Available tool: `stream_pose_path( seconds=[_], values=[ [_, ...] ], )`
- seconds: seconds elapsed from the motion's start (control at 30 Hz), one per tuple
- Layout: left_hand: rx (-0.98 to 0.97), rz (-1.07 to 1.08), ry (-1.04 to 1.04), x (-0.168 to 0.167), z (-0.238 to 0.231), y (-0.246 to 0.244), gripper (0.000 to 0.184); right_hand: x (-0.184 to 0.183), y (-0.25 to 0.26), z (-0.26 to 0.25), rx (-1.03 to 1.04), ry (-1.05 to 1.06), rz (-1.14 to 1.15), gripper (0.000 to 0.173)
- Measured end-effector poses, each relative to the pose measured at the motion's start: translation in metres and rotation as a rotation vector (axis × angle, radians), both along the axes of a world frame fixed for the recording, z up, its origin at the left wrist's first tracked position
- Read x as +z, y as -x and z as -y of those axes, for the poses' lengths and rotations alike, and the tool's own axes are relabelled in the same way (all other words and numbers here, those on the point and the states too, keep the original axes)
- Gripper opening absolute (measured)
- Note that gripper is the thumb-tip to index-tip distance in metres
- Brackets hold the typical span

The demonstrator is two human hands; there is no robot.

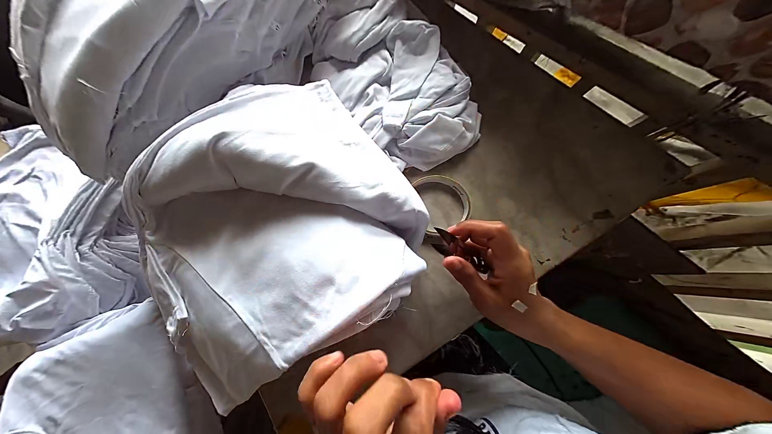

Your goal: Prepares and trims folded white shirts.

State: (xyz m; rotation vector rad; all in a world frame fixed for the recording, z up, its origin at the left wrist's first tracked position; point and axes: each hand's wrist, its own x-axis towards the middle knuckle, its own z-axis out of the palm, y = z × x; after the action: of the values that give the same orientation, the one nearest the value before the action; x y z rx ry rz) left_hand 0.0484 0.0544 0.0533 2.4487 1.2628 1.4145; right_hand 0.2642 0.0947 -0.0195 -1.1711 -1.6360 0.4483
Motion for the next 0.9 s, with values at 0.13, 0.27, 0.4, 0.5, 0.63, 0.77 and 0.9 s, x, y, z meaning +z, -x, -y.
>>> stream_pose_path(
  seconds=[0.13,0.27,0.4,0.5,0.63,0.77,0.9],
  values=[
    [0.212,-0.129,-0.036,-0.016,-0.013,-0.007,0.026,-0.002,0.004,0.002,0.016,-0.047,-0.037,0.029],
    [0.130,-0.014,-0.009,-0.023,-0.014,-0.007,0.015,0.000,0.004,0.003,0.026,-0.112,0.001,0.030],
    [0.162,0.010,0.071,-0.025,-0.013,-0.008,0.028,-0.008,-0.001,0.006,0.026,-0.138,0.044,0.028],
    [0.091,0.116,0.166,-0.021,-0.013,-0.010,0.032,-0.007,0.007,0.011,0.029,-0.217,0.139,0.027],
    [0.063,0.183,0.158,-0.022,-0.011,-0.016,0.029,-0.001,0.029,0.010,0.080,-0.332,0.203,0.025],
    [0.007,0.222,0.164,-0.020,-0.007,-0.014,0.029,-0.012,0.036,-0.005,0.011,-0.349,0.164,0.026],
    [-0.114,0.077,0.165,-0.011,-0.002,0.005,0.040,-0.003,0.024,0.006,-0.005,-0.309,0.134,0.027]
  ],
)
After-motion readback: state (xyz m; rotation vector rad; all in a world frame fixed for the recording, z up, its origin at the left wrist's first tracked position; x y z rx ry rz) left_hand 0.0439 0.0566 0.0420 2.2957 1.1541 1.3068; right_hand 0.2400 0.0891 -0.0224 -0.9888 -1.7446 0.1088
